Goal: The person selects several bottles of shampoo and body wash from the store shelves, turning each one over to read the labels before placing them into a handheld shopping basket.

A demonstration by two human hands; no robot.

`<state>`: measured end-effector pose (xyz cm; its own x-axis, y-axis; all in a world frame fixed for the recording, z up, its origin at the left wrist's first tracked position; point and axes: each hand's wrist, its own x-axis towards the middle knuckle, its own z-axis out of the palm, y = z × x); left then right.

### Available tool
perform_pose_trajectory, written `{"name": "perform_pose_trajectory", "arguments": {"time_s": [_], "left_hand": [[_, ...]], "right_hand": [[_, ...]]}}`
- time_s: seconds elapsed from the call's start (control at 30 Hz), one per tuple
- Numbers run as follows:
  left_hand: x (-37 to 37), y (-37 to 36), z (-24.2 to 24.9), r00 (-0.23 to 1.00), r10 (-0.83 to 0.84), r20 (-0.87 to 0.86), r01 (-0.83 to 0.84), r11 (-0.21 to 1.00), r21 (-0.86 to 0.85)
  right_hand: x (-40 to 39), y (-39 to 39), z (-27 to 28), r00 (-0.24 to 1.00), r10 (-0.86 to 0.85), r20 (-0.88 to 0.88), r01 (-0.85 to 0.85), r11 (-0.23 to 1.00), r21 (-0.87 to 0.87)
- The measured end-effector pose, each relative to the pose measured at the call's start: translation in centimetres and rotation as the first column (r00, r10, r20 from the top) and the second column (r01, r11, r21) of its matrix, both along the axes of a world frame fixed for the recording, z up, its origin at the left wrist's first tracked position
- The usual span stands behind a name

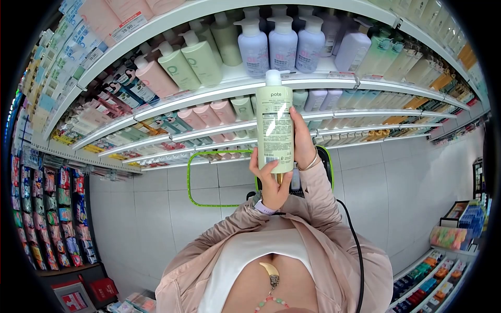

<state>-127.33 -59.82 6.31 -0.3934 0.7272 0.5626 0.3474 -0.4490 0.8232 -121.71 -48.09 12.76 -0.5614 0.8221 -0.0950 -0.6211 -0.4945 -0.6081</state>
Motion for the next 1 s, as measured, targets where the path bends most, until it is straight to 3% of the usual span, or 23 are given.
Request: {"name": "perform_pose_trajectory", "arguments": {"time_s": [0.2, 0.43, 0.5, 0.53, 0.67, 0.73, 0.77, 0.83, 1.0], "left_hand": [[1.2, 0.5, -1.5, 0.994, -0.097, 0.053, 0.098, 0.995, -0.029], [4.4, 0.5, -3.7, 0.875, -0.214, 0.435, 0.303, 0.941, -0.148], [5.4, 0.5, -4.4, 0.813, -0.092, 0.574, 0.303, 0.910, -0.283], [5.7, 0.5, -5.3, 0.826, -0.078, 0.558, 0.304, 0.895, -0.325], [8.3, -0.1, -10.8, 0.730, -0.017, 0.684, 0.312, 0.898, -0.311], [9.5, -0.9, -14.1, 0.792, 0.114, 0.600, 0.319, 0.761, -0.565], [10.3, -1.1, -15.8, 0.775, 0.163, 0.611, 0.296, 0.760, -0.578], [11.5, -2.2, -18.7, 0.437, 0.337, 0.834, 0.452, 0.719, -0.528], [12.1, -4.0, -23.4, 0.159, 0.575, 0.803, 0.528, 0.637, -0.561]], "right_hand": [[1.9, 0.0, -0.9, 0.987, -0.121, 0.101, 0.110, 0.988, 0.105], [5.4, 0.0, -4.1, 0.942, -0.237, 0.238, 0.222, 0.971, 0.087], [6.7, 0.2, -6.4, 0.893, -0.280, 0.352, 0.244, 0.959, 0.142], [7.2, -0.1, -6.8, 0.855, -0.319, 0.409, 0.278, 0.947, 0.159], [10.0, -0.4, -12.9, 0.768, -0.259, 0.586, 0.236, 0.965, 0.117], [11.2, -0.5, -16.1, 0.663, -0.191, 0.724, 0.212, 0.975, 0.064], [11.5, -0.6, -17.9, 0.656, -0.144, 0.741, 0.168, 0.985, 0.043], [11.9, -1.6, -21.7, 0.537, -0.100, 0.838, 0.237, 0.971, -0.036], [12.4, -3.2, -31.6, 0.406, 0.084, 0.910, 0.161, 0.974, -0.161]]}}
